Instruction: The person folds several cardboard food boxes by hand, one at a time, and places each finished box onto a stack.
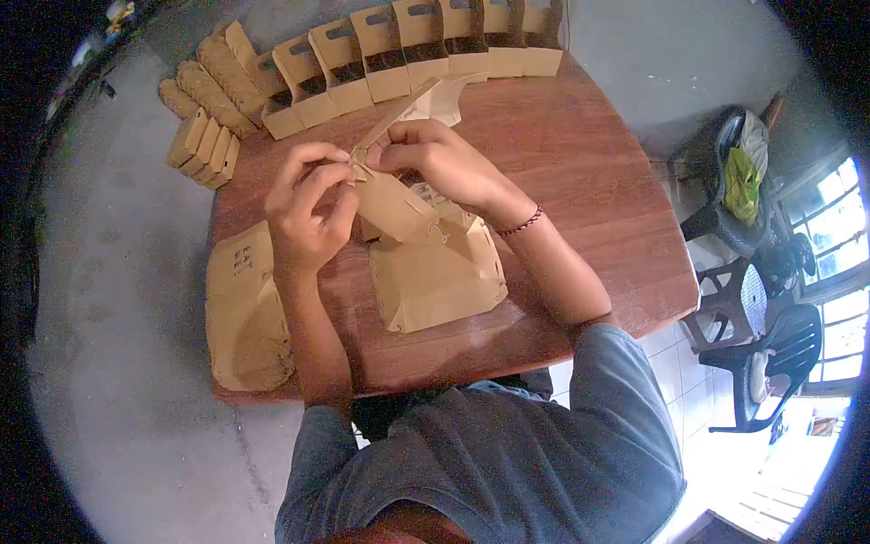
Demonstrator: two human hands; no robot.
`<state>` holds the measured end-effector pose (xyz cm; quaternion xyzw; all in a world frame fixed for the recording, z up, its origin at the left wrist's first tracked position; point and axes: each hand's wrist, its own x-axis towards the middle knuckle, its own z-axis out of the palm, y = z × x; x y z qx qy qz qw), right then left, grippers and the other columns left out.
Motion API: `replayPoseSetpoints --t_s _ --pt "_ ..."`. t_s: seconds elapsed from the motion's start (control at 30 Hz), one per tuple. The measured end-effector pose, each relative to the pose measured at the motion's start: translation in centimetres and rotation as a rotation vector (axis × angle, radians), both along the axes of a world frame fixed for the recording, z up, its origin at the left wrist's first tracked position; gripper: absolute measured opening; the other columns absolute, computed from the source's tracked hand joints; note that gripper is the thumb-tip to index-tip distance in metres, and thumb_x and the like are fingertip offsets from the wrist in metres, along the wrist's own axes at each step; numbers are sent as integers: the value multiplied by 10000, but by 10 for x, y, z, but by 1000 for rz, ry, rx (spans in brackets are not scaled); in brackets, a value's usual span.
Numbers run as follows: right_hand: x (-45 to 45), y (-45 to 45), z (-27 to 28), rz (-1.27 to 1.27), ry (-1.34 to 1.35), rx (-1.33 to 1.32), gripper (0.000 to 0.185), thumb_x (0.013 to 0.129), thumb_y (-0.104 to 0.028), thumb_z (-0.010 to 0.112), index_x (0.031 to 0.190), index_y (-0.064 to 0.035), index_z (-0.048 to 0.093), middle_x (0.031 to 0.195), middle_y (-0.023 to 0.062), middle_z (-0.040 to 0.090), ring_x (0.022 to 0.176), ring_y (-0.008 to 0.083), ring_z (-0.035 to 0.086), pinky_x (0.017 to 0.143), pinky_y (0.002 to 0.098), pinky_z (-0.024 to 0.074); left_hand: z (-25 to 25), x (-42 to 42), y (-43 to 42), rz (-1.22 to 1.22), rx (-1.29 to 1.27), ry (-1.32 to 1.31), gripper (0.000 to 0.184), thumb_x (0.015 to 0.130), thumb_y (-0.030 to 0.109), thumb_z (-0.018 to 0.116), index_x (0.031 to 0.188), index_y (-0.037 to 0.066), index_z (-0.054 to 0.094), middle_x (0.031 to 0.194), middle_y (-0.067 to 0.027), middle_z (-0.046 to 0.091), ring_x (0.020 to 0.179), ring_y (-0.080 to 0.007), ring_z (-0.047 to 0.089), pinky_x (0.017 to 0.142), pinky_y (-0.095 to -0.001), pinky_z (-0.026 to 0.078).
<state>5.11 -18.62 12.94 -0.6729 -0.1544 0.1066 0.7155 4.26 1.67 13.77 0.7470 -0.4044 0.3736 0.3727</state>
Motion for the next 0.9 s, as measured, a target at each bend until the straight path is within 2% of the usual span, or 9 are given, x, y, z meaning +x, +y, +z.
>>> replayPoseSetpoints --t_s 0.1,0.17,0.37,0.5,0.6,0.67,0.8,0.87,0.9 --pt "-2 2 1 -14 5 18 286 952 -145 604 1148 61 636 1068 106 684 935 130 656 828 280 527 0 -2 -1 19 -11 -24 164 708 -28 701 846 59 697 937 -28 641 765 -193 683 614 -320 568" --pt "-3 4 2 -41 7 78 239 905 -145 603 1030 45 678 936 72 686 849 123 615 773 270 478 -2 -5 0 86 34 -27 175 694 -71 708 835 33 704 937 -64 654 842 -224 703 689 -328 565" --pt "1 3 -3 -198 -36 157 263 883 -95 635 1089 62 677 999 99 703 865 141 640 743 275 504 -4 0 -6 102 84 -154 267 684 -102 725 902 49 760 895 -70 681 917 -246 721 763 -343 589" --pt "-8 9 10 -200 -53 245 250 883 -89 640 1080 61 675 985 82 703 871 126 631 750 265 502 -3 0 -11 106 97 -202 291 698 -102 712 937 53 770 885 -78 684 929 -262 720 777 -359 588" --pt "-12 9 15 -240 -12 148 242 895 -102 642 1075 57 671 976 77 699 880 109 619 761 265 500 -4 1 -15 124 75 -171 297 701 -109 698 945 43 771 874 -85 688 933 -274 720 791 -374 586" --pt "-17 13 20 -273 -129 98 237 905 -115 647 1069 56 664 943 76 696 827 87 605 714 252 486 -8 4 -16 126 15 -160 314 699 -122 682 957 34 770 860 -98 691 934 -280 719 797 -364 584" --pt "-13 15 13 -305 -178 157 232 918 -122 641 1084 38 655 870 58 698 752 86 599 664 257 480 -15 14 -14 78 -62 -140 244 732 -83 716 943 31 758 900 -79 693 975 -259 708 771 -340 591" --pt "-11 13 9 -318 -180 2 261 912 -119 656 1132 11 609 806 13 693 715 92 598 653 274 492 -19 17 -10 -52 -194 107 248 788 -81 725 1013 23 741 959 -94 702 981 -220 707 791 -316 595" --pt "-11 13 9 -314 -180 0 261 912 -119 656 1132 11 609 806 13 693 715 92 598 653 274 492 -19 17 -11 -49 -196 107 248 788 -81 725 1013 23 741 959 -94 702 981 -220 707 791 -316 595"
